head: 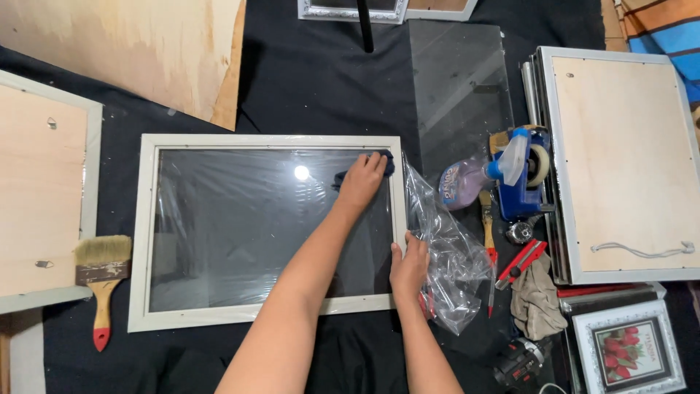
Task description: The person wipes a rectangular surface covered with a transparent plastic sheet using a dark cloth. They repeatedly rub the surface with the cloth, moving across different areas of the sheet.
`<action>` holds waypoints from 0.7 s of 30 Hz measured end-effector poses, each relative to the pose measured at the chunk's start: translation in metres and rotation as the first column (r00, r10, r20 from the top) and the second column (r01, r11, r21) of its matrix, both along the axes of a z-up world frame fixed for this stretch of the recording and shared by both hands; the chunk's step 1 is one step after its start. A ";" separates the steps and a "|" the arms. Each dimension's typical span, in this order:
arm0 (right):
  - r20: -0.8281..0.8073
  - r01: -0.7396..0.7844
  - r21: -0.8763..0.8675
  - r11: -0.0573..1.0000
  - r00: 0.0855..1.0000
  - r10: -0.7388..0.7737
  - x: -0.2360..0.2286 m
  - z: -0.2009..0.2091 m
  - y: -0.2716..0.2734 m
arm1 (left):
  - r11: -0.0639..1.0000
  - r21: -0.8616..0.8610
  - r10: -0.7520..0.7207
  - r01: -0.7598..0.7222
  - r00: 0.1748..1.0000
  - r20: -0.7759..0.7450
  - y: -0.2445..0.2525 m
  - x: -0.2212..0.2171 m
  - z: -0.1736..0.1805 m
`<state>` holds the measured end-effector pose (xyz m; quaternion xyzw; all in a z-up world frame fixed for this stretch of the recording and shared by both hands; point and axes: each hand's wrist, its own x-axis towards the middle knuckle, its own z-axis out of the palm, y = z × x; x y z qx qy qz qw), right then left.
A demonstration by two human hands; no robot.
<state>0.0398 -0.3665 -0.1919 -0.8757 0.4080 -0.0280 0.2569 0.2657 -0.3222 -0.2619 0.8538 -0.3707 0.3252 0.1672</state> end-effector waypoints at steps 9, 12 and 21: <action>-0.013 -0.010 -0.001 1.000 1.000 0.010 0.000 0.001 0.000 | 0.998 0.057 0.022 -0.014 0.990 -0.138 0.009 0.004 0.036; 0.006 -0.016 -0.004 1.000 1.000 0.016 -0.001 -0.003 -0.004 | 0.992 0.113 -0.024 0.049 0.977 -0.212 0.022 -0.018 0.029; 0.107 -0.030 0.131 0.991 0.994 0.016 -0.003 -0.019 -0.029 | 0.978 0.099 -0.146 0.184 0.941 -0.305 0.058 -0.113 0.024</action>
